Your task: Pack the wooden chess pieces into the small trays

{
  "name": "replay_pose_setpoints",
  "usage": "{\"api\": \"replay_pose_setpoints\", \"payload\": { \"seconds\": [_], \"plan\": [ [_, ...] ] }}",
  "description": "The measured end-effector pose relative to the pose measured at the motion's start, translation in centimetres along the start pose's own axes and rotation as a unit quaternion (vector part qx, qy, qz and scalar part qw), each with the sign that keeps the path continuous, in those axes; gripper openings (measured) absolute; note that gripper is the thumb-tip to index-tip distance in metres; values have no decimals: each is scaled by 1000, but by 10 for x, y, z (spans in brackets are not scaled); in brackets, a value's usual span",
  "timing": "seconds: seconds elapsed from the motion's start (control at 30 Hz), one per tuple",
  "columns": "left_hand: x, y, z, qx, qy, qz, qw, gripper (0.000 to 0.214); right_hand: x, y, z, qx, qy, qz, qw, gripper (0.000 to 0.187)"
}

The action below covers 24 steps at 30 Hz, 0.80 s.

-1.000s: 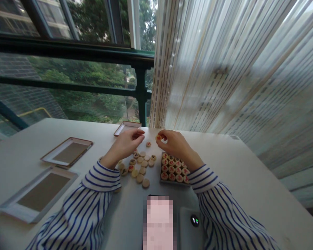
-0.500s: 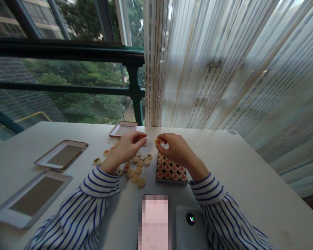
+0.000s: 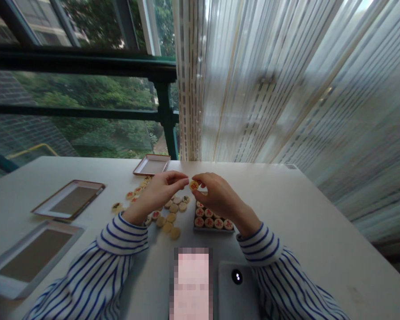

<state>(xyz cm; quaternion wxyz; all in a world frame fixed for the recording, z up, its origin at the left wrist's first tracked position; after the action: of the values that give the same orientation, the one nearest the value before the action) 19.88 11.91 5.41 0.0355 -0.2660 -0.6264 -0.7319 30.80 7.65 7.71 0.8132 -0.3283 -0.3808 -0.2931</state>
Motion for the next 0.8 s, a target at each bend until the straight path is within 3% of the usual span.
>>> {"api": "replay_pose_setpoints", "payload": {
  "seconds": [0.6, 0.8],
  "plan": [
    [-4, -3, -2, 59, -27, -25, 998, 17, -4, -3, 0, 5, -8, 36, 999, 20],
    [1, -4, 0, 69, -4, -50, 996, 16, -5, 10, -3, -38, 16, 109, 993, 26]
  ]
}}
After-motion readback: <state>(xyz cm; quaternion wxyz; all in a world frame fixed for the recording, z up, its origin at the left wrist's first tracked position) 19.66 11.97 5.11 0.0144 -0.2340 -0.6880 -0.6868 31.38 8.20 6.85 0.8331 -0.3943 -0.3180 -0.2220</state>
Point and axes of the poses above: each hand's wrist, its own z-axis towards the middle knuckle, its own x-axis out of the back of the hand, y = z × x, the point moved 9 cm from there along z, towards the middle knuckle, and after that the axes turned 8 degrees about x, right-handed, at the moved point
